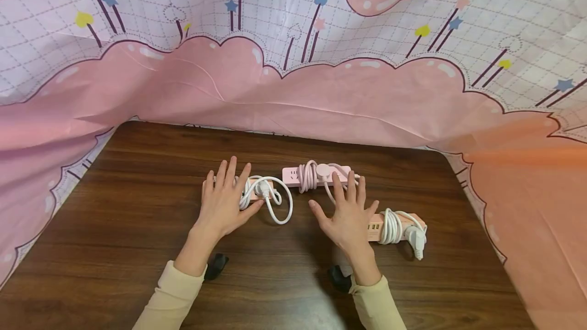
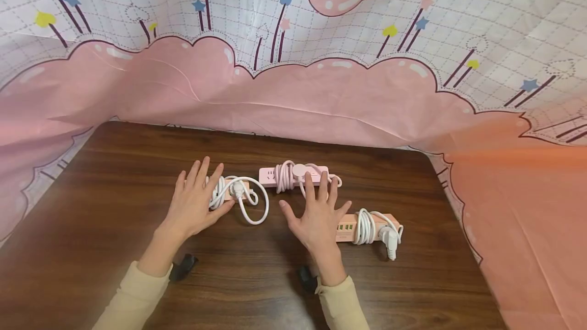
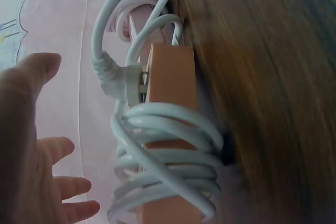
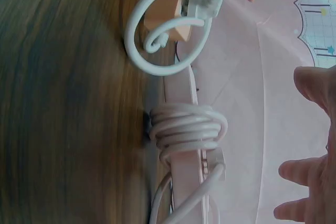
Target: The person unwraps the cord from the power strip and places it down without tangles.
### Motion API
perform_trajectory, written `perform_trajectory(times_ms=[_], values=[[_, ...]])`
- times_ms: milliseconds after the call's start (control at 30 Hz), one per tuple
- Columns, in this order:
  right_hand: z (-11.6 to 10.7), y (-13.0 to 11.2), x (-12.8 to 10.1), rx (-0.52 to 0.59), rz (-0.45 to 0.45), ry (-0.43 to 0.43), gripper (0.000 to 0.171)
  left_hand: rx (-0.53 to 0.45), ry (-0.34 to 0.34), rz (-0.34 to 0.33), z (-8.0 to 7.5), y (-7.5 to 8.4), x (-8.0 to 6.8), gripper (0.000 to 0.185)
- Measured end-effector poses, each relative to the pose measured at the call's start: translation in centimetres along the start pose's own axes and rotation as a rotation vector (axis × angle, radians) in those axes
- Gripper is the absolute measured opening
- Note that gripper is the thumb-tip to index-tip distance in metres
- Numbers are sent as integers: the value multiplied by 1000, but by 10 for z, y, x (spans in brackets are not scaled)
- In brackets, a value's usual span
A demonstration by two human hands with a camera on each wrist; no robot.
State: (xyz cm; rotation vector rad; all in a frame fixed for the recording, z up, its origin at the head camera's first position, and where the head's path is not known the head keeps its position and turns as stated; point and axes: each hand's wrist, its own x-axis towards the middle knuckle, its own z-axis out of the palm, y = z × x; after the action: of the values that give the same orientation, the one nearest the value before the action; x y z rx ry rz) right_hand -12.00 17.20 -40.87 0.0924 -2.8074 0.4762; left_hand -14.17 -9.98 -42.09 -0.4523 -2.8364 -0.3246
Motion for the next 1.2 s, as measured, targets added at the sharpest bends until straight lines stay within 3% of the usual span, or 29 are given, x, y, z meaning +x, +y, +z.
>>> perform_trajectory(times_ms=[200, 433, 633, 933, 1200], values=[[3, -10, 4, 49, -55, 37, 79, -31, -29, -35, -5, -13, -4, 87], [11, -27, 15, 163, -185, 139, 69, -86, -35, -62, -9, -43, -10, 88], [23, -45, 24, 293, -282, 176, 54, -221, -31, -61, -6, -64, -15, 88], [38, -74, 30, 337, -314, 83, 32, -426, -56, -101, 1, -78, -20, 76], [49, -87, 30, 307, -304, 15, 31, -500, 52, -75, 10, -80, -23, 66]])
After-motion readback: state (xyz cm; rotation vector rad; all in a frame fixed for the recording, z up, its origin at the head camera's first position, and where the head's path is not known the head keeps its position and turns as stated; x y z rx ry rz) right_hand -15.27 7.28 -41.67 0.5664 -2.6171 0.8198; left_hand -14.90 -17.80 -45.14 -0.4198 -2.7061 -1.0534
